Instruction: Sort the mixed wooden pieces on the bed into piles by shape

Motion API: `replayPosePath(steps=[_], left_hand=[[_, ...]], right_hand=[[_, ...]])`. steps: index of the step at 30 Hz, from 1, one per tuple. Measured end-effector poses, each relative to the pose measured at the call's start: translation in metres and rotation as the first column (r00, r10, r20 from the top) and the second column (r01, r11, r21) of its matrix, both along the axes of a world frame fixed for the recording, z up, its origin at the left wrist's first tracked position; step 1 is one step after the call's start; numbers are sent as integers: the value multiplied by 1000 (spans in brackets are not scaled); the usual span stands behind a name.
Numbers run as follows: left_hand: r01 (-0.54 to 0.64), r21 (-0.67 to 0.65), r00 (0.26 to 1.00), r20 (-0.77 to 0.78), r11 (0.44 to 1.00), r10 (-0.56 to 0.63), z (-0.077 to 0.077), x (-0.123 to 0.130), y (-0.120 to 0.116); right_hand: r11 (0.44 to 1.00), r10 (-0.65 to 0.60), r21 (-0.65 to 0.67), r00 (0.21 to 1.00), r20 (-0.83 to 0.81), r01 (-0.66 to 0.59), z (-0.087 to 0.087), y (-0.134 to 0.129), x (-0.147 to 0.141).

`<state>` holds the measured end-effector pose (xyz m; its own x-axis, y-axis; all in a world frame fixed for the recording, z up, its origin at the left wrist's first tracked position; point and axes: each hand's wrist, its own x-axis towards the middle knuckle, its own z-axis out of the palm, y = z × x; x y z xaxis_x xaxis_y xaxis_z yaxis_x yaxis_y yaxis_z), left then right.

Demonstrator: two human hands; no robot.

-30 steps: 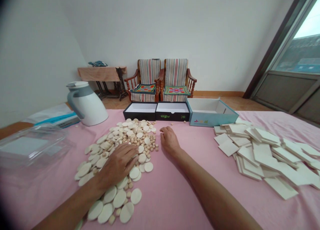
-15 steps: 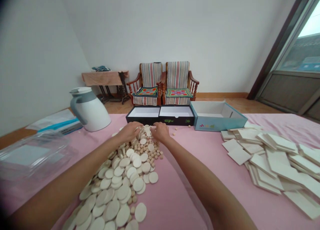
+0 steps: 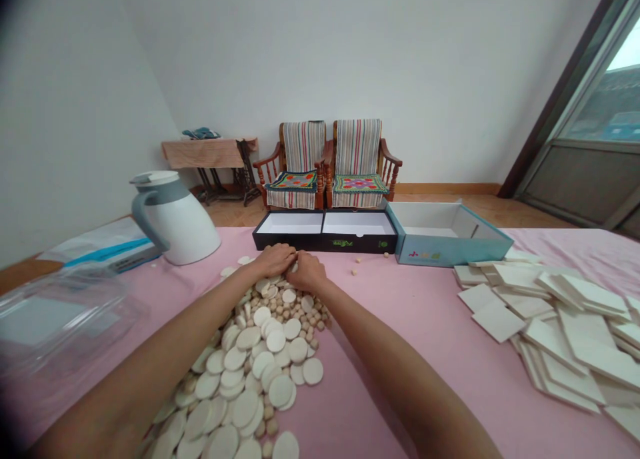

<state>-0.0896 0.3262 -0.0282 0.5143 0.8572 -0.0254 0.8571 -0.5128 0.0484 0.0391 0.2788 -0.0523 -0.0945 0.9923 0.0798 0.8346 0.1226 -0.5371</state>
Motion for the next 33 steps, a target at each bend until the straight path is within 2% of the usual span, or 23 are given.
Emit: replayPosePath(steps=[3, 7, 11, 15, 17, 19, 22, 24, 26, 29, 33], left_hand=[[48, -68, 998, 36, 997, -46, 3, -3, 0], [133, -134, 987, 111, 982, -118, 9, -13, -9], [215, -127, 958, 219, 968, -184, 16, -33, -39], [267, -80, 916, 331, 960, -227, 27, -57, -79], [273, -72, 898, 377, 959, -227, 33, -69, -93], [237, -63, 890, 415, 969, -190, 37, -81, -97], [107, -51, 895, 439, 993, -74, 37, -91, -83], [9, -49, 906, 422, 999, 13, 34, -92, -64], [-65, -58, 922, 378, 996, 82, 29, -87, -43], [-131, -67, 944, 295, 989, 145, 22, -75, -15], [-183, -89, 962, 187, 979, 196, 14, -62, 3]], right_hand=[[999, 40, -19, 997, -73, -41, 7, -6, 1], [992, 122, 30, 988, -97, -120, 18, -22, 2], [967, 232, 118, 971, -58, -224, 23, -54, -6], [905, 401, 198, 911, -98, -377, 28, -91, -11], [875, 467, 213, 874, -133, -435, 32, -99, -7], [876, 468, 217, 868, -168, -430, 35, -94, 1], [926, 336, 239, 927, -169, -292, 32, -66, 16], [956, 190, 244, 978, -82, -165, 24, -42, 24], [970, 76, 229, 997, 23, -79, 14, -22, 29], [979, 30, 196, 995, 99, -49, 0, -7, 32], [987, 40, 150, 989, 144, -61, -10, -12, 29]])
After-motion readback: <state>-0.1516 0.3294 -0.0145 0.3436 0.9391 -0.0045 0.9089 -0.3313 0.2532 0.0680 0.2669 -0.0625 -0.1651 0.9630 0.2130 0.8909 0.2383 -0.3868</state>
